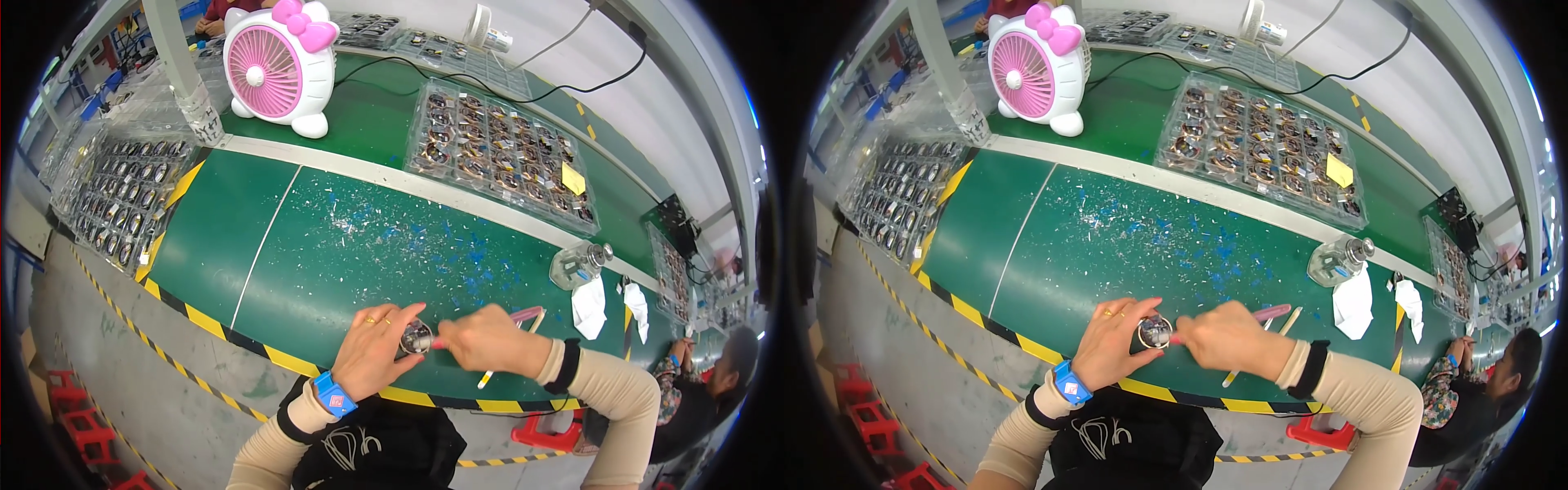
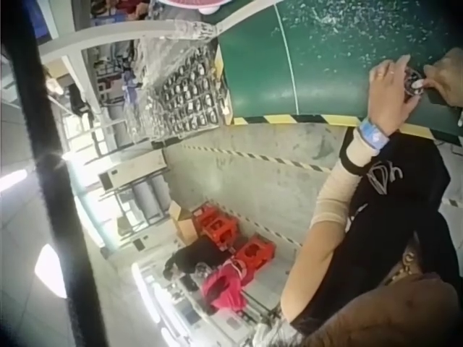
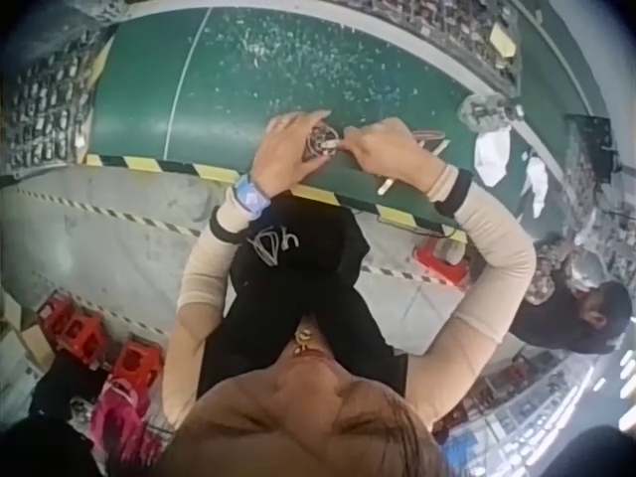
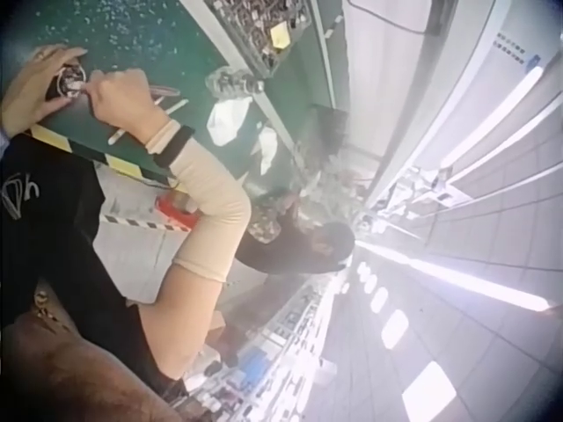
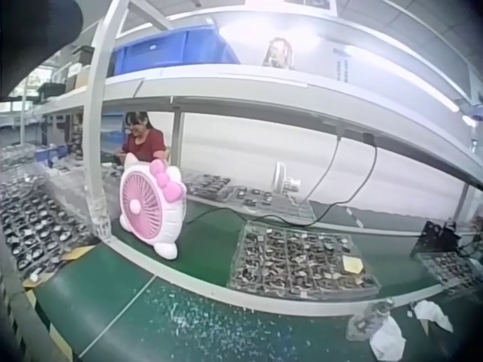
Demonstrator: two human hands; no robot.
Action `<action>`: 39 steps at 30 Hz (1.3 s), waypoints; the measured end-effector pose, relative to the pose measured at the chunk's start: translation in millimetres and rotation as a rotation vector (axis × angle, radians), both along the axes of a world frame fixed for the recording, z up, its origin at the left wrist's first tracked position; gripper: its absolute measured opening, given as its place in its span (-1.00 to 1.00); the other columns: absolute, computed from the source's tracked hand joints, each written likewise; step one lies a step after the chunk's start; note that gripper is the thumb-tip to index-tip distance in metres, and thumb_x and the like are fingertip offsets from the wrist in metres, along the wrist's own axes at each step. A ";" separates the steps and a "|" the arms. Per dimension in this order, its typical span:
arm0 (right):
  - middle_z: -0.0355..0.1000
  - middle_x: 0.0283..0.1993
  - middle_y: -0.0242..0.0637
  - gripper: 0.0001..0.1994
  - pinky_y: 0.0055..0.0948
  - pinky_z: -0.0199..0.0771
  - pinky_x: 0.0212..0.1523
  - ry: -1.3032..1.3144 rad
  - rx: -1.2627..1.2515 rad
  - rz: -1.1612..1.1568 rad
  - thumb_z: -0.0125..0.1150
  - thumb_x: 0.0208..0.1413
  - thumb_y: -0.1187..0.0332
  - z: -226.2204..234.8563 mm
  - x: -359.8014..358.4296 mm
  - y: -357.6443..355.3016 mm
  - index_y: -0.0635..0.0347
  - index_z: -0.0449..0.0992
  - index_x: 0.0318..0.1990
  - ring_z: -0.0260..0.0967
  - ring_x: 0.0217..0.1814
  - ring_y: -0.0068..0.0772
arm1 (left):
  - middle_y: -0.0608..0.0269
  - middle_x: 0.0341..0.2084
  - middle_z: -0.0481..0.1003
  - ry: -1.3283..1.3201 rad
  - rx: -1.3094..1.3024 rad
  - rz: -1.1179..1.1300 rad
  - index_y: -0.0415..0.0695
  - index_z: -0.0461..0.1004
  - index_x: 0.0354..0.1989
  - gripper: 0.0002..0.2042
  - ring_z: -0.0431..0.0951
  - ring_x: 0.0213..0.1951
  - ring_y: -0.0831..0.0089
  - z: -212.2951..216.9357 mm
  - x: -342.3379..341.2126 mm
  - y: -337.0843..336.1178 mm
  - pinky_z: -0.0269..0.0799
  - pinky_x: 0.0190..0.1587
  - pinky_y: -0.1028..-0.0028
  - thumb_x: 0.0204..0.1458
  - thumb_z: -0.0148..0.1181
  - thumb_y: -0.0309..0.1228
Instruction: The person cleans a watch component with a toothbrush, scrapes it with a metal tool, and wipes it with a cloth. They then apply liquid from a bottle using a small brush, scrape the component again, and finish by brushing it with the toothbrush.
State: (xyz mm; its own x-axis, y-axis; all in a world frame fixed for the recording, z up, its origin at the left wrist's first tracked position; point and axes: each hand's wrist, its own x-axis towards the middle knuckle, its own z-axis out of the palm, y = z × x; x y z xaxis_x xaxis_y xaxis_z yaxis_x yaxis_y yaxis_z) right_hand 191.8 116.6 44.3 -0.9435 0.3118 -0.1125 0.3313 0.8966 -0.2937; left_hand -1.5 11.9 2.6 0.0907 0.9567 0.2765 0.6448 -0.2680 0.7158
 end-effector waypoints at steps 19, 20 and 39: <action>0.40 -0.70 -0.12 -0.79 -0.09 0.36 -0.65 0.044 0.014 -0.061 0.04 0.15 0.27 0.0 -4.3 16.4 0.16 0.43 -0.45 0.43 -0.65 -0.02 | 0.25 -0.15 0.52 0.008 -0.013 -0.008 -0.06 0.25 0.22 -0.28 0.44 -0.02 0.17 -1.2 -0.5 -2.2 0.21 0.11 0.22 -0.20 0.45 -0.41; 0.40 -0.70 -0.12 -0.79 -0.09 0.36 -0.65 0.045 0.012 -0.061 0.04 0.15 0.27 0.2 -3.6 14.1 0.16 0.43 -0.45 0.43 -0.65 -0.02 | 0.25 -0.15 0.52 0.004 -0.013 -0.007 -0.06 0.25 0.22 -0.28 0.44 -0.02 0.17 -1.8 -0.6 -3.1 0.21 0.11 0.22 -0.20 0.44 -0.41; 0.42 -0.67 -0.15 -0.76 -0.08 0.36 -0.62 -0.066 0.041 -0.002 0.03 0.17 0.23 3.2 -2.4 8.3 0.15 0.43 -0.46 0.43 -0.63 -0.02 | 0.24 -0.15 0.53 0.027 -0.002 -0.006 -0.08 0.26 0.22 -0.28 0.45 -0.02 0.18 -0.3 -0.5 -2.0 0.21 0.13 0.22 -0.20 0.44 -0.42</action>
State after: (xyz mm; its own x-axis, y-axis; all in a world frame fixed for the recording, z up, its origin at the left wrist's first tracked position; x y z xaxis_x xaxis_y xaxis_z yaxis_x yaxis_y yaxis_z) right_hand 189.4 124.9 47.4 -0.9340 0.3188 -0.1614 0.3501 0.9069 -0.2345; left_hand -1.9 9.9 2.3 0.1038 0.9565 0.2725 0.6620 -0.2709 0.6988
